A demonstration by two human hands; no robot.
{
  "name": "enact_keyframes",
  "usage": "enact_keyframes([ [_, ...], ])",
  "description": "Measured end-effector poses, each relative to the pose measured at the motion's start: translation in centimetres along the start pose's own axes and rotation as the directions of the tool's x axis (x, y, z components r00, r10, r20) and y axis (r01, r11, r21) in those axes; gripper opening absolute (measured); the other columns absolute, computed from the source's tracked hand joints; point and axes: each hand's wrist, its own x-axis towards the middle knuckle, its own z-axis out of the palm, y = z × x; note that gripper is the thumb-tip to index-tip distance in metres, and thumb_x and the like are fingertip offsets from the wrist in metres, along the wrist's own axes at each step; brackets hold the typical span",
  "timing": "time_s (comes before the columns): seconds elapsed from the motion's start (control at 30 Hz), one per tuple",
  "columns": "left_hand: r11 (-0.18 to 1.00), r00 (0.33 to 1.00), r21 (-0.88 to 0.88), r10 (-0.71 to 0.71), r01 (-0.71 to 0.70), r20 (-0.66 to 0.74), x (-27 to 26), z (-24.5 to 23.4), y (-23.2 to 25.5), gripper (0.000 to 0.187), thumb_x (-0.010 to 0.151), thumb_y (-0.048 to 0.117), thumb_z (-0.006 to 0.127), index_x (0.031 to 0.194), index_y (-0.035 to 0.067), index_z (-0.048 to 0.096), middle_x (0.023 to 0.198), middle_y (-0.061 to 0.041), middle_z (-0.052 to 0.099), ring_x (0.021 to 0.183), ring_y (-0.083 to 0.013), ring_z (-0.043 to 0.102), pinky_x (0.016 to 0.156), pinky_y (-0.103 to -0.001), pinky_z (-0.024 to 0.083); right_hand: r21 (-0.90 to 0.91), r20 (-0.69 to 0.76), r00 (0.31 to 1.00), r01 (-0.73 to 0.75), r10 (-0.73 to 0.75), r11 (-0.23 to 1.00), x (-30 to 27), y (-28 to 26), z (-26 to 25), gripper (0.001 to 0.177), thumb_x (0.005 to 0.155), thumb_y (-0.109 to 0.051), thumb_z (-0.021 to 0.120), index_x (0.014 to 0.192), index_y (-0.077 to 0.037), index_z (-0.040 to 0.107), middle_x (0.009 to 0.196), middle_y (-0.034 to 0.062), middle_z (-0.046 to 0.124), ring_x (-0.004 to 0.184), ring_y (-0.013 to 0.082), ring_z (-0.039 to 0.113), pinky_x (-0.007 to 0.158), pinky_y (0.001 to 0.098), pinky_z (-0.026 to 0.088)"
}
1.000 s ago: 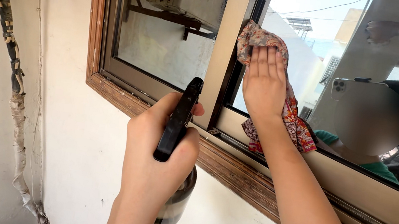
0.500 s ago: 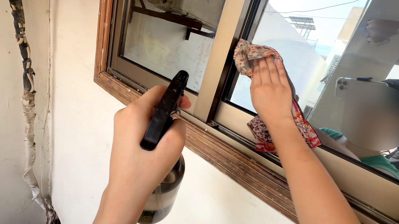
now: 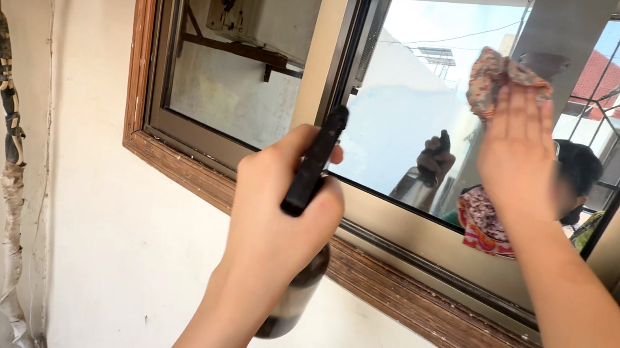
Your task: The person sprays a window with a spray bottle and wipes the glass with a patterned cloth. They repeatedly spray and wipe the same window pane, moving the cloth across the surface to clean it.
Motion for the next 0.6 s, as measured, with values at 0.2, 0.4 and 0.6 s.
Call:
enact_keyframes([
  [0.2, 0.992, 0.991, -0.125, 0.015, 0.001, 0.130, 1.8, 2.1, 0.6, 0.018, 0.073, 0.010, 0.055, 0.083, 0.004, 0.069, 0.053, -0.003, 0.055, 0.046, -0.0092, 0.049, 0.045, -0.026, 0.040, 0.214, 0.004, 0.971, -0.233, 0.238, 0.949, -2.3, 6.0, -1.8, 0.045, 0.111, -0.003, 0.048, 0.152, 0.016, 0.045, 0.161, 0.0308, 0.042, 0.156, 0.0415, 0.038, 0.133, 0.0507, 0.025],
  [0.4, 0.959, 0.965, -0.233, -0.102, 0.160, 0.243, 2.6, 4.8, 0.0, 0.016, 0.076, 0.012, 0.055, 0.080, 0.003, 0.068, 0.054, -0.002, 0.060, 0.040, -0.0114, 0.057, 0.041, -0.028, 0.047, 0.310, 0.009, 0.950, -0.300, 0.312, 0.902, -1.7, 7.0, -4.0, 0.044, 0.116, -0.005, 0.047, 0.154, 0.017, 0.038, 0.162, 0.0331, 0.034, 0.155, 0.0513, 0.034, 0.133, 0.0545, 0.024],
  [0.6, 0.966, 0.958, -0.203, -0.105, 0.162, 0.266, 2.8, 6.7, -1.2, 0.016, 0.077, 0.010, 0.055, 0.079, 0.001, 0.069, 0.053, -0.004, 0.059, 0.041, -0.0113, 0.055, 0.042, -0.028, 0.045, 0.390, 0.033, 0.911, -0.390, 0.411, 0.834, -0.6, 6.3, -3.6, 0.047, 0.114, -0.006, 0.046, 0.156, 0.015, 0.038, 0.165, 0.0342, 0.033, 0.151, 0.0523, 0.033, 0.129, 0.0520, 0.026],
])
